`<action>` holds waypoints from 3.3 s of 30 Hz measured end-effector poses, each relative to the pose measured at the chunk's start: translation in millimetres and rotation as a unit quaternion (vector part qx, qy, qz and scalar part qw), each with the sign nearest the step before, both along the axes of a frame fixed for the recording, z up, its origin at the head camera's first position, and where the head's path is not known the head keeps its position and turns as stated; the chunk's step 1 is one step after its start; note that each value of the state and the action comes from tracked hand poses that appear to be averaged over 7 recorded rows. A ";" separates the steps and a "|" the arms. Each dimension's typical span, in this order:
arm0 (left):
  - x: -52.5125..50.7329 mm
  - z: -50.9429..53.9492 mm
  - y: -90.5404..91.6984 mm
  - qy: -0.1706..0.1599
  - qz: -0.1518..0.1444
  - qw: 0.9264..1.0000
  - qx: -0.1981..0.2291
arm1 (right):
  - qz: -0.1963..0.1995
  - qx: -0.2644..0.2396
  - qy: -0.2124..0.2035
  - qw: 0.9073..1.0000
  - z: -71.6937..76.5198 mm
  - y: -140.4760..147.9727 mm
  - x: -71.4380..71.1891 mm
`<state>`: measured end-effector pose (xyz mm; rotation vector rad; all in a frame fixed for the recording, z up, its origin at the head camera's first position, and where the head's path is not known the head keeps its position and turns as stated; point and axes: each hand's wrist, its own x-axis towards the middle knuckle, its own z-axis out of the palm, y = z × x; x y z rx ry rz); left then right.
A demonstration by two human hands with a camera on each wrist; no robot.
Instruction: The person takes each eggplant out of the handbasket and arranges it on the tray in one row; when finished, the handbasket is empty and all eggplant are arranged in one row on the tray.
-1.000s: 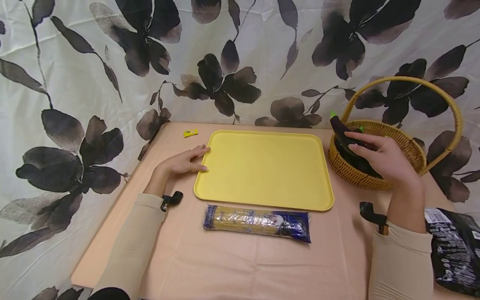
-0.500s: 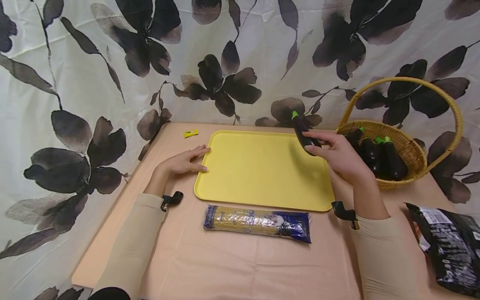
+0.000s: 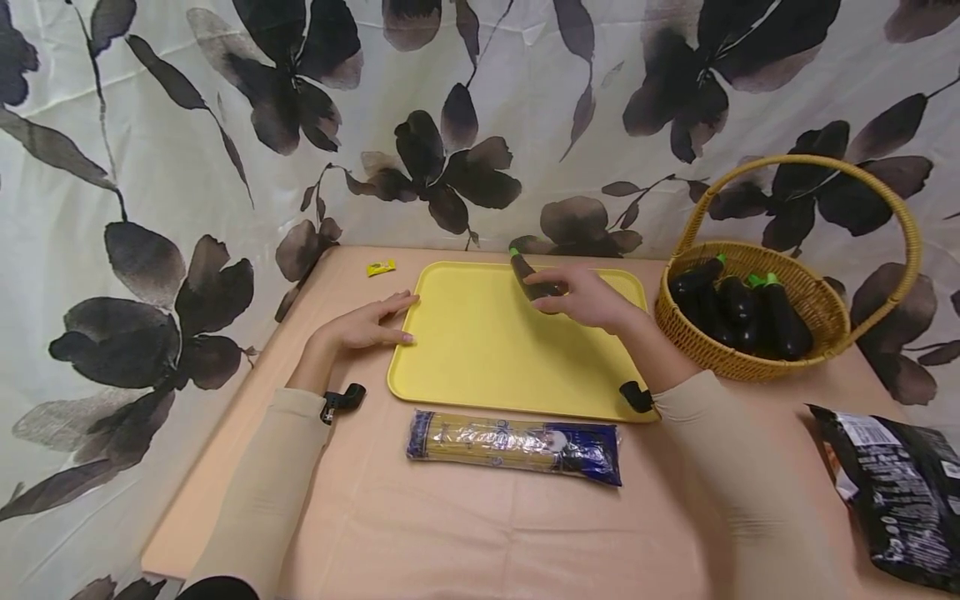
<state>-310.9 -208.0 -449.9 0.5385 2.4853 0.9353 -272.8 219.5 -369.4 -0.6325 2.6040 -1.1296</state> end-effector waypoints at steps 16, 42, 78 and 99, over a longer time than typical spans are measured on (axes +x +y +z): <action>1.9 0.4 0.4 -0.004 0.005 1.000 0.002 | 0.088 0.076 -0.026 0.993 -25.3 -58.3 -16.5; 7.7 -7.5 0.8 0.024 -0.005 1.000 0.001 | 0.124 0.124 -0.012 0.984 -40.6 -113.7 -14.8; -0.7 -10.8 -2.3 0.015 -0.009 1.000 0.020 | 0.109 0.042 -0.084 0.990 -49.0 -150.9 -22.2; 4.9 -11.9 -1.4 0.023 -0.007 1.000 0.012 | 0.118 0.043 -0.053 0.991 -52.1 -158.0 -19.7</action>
